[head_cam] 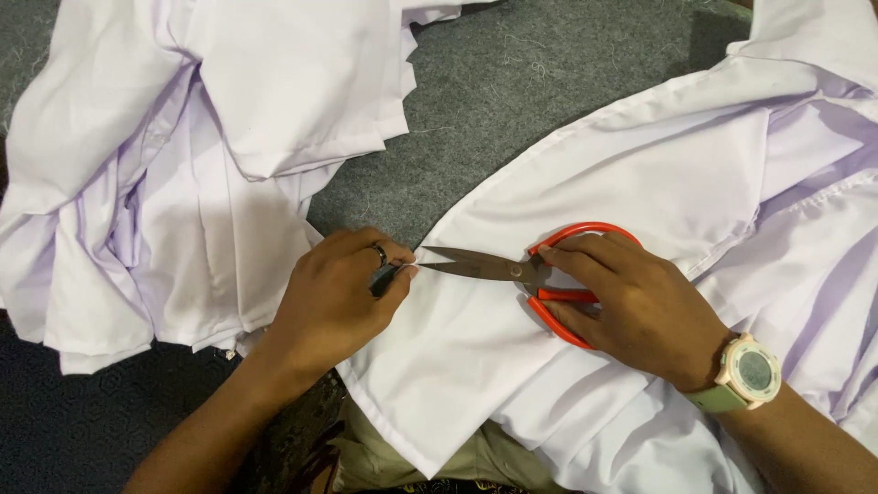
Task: Trimming loose threads from white shirts using scissors in a garment factory
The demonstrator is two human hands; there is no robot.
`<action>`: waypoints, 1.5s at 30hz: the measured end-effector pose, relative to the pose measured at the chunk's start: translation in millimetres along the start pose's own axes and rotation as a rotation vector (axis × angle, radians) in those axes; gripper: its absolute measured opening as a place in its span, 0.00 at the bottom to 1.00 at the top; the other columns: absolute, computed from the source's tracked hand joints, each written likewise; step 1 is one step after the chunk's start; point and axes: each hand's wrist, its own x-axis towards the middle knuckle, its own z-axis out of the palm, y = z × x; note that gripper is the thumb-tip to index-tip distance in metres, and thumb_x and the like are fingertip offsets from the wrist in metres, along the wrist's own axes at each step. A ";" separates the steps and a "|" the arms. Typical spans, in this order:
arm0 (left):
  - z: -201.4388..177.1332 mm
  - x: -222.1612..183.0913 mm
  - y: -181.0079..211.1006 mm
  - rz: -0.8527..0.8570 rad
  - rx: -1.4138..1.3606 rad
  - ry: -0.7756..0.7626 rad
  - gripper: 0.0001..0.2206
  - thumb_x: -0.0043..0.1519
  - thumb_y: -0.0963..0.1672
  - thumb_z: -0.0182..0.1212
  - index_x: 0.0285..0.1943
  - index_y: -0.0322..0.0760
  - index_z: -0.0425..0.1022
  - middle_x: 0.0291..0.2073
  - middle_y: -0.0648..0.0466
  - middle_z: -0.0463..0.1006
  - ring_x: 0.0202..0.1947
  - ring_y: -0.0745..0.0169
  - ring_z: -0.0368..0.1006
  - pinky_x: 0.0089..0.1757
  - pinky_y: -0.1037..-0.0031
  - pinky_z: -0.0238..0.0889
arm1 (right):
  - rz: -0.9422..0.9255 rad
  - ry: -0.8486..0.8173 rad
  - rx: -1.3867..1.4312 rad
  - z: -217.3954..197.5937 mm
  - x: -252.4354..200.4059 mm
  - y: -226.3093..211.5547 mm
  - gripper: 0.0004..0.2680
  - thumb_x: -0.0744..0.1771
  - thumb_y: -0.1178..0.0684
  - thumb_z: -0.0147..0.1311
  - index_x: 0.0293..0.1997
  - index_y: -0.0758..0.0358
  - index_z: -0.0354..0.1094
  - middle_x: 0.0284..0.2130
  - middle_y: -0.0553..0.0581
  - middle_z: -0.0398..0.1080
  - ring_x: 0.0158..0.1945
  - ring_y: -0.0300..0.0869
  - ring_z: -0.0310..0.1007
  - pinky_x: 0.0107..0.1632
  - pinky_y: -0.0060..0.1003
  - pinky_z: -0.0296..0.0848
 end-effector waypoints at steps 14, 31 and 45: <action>-5.2 4.0 3.7 -0.082 0.001 -0.074 0.09 0.65 0.43 0.49 0.34 0.41 0.74 0.40 0.64 0.80 0.43 0.62 0.75 0.43 0.66 0.66 | 0.005 0.022 -0.039 0.4 -0.2 -1.5 0.17 0.65 0.47 0.63 0.57 0.61 0.71 0.50 0.57 0.74 0.45 0.51 0.77 0.39 0.45 0.77; -19.8 12.6 14.0 -0.209 -0.107 -0.174 0.11 0.70 0.44 0.44 0.37 0.41 0.71 0.41 0.63 0.80 0.46 0.63 0.75 0.45 0.65 0.64 | -0.054 0.085 0.039 -4.1 4.7 -4.4 0.15 0.65 0.47 0.64 0.54 0.63 0.71 0.50 0.57 0.75 0.49 0.47 0.78 0.40 0.40 0.77; -15.8 11.4 11.2 -0.116 -0.207 -0.157 0.10 0.69 0.41 0.43 0.37 0.38 0.70 0.43 0.59 0.75 0.44 0.65 0.72 0.46 0.68 0.64 | -0.082 0.034 -0.097 7.8 6.3 -4.9 0.15 0.66 0.47 0.61 0.57 0.59 0.72 0.49 0.55 0.75 0.47 0.48 0.77 0.42 0.42 0.77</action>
